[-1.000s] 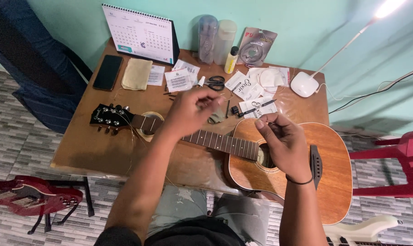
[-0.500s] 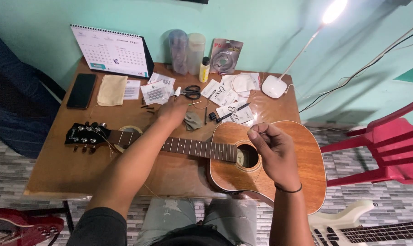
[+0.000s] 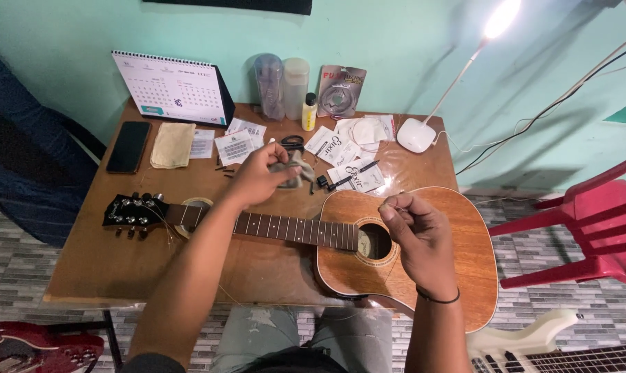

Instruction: The person replaces a guitar string on an acoustic guitar. They thread a new string through the headstock tuning peg, pull it taut, and then use a cloth to wipe the string before continuing to secure it.

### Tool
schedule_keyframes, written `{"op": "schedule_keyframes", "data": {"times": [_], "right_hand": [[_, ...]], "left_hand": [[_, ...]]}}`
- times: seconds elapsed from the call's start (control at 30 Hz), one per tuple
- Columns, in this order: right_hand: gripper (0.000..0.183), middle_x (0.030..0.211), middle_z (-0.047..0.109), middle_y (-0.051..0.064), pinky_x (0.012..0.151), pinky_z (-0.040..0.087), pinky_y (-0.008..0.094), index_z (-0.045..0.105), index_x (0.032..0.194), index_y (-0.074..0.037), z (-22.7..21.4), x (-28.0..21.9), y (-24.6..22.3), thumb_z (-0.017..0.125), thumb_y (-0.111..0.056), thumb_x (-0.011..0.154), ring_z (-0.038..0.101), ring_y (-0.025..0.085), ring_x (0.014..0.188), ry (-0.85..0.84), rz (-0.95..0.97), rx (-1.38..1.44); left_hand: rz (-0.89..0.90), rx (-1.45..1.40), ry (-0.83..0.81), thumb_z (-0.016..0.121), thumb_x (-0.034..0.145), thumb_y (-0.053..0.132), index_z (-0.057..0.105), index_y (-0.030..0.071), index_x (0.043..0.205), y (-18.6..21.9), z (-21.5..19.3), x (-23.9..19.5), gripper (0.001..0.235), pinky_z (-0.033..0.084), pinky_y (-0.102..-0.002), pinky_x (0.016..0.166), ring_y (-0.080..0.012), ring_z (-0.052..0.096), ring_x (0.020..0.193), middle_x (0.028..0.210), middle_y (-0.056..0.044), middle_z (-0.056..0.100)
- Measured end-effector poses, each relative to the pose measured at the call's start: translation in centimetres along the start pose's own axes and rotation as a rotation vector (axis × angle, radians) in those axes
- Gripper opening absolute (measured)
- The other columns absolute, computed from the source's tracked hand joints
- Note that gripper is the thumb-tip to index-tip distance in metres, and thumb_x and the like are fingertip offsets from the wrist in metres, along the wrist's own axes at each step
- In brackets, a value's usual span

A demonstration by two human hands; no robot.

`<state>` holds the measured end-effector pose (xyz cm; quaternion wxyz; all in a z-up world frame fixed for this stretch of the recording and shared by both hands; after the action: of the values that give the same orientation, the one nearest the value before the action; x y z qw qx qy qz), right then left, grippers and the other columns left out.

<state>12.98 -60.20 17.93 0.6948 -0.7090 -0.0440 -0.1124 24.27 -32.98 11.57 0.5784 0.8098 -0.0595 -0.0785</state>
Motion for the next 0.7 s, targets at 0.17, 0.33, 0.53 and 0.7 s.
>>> {"op": "schedule_keyframes", "data": {"times": [0.17,0.33,0.53,0.7], "right_hand": [[0.007,0.056,0.037,-0.002,0.056,0.035,0.021,0.071,0.095,0.004,0.2,-0.3,0.2,0.071,-0.003,0.094,0.038,0.007,0.056,0.006,0.016,-0.034],[0.007,0.056,0.036,-0.003,0.056,0.036,0.021,0.072,0.093,0.003,1.0,-0.5,-0.5,0.071,-0.003,0.094,0.039,0.006,0.057,-0.024,0.015,-0.019],[0.005,0.056,0.037,-0.002,0.057,0.038,0.023,0.072,0.091,0.003,1.2,-0.8,-0.2,0.072,-0.001,0.093,0.039,0.007,0.058,-0.037,0.037,-0.032],[0.005,0.057,0.049,0.001,0.060,0.044,0.024,0.072,0.094,0.001,1.8,-1.1,-1.1,0.067,-0.001,0.096,0.046,0.009,0.060,-0.110,0.022,-0.025]], "left_hand": [[0.076,-0.614,-0.180,0.066,0.096,0.019,0.062,0.006,0.108,0.9,4.3,-2.1,0.018,0.061,-0.036,0.082,-0.0202,0.071,0.089,0.096,-0.010,0.071],[0.276,-0.657,-0.172,0.068,0.090,0.002,0.070,0.000,0.105,4.9,6.6,-4.4,0.015,0.060,-0.029,0.079,-0.0140,0.069,0.090,0.093,-0.009,0.074],[0.283,-0.690,-0.168,0.091,0.075,0.001,0.069,-0.001,0.103,6.1,8.8,-5.7,0.036,0.064,-0.031,0.078,-0.0166,0.073,0.088,0.090,-0.014,0.076],[0.335,-0.753,-0.122,0.093,0.071,0.001,0.073,-0.005,0.105,6.2,9.3,-6.2,0.039,0.064,-0.030,0.078,-0.0169,0.074,0.084,0.090,-0.016,0.077]]}}
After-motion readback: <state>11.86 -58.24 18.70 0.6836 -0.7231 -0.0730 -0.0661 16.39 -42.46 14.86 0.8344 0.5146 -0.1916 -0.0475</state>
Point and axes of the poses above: each hand's wrist, its own x-axis towards the middle knuckle, its own z-axis out of the palm, y = z × x, the point moved 9 cm from there along x, towards the middle knuckle
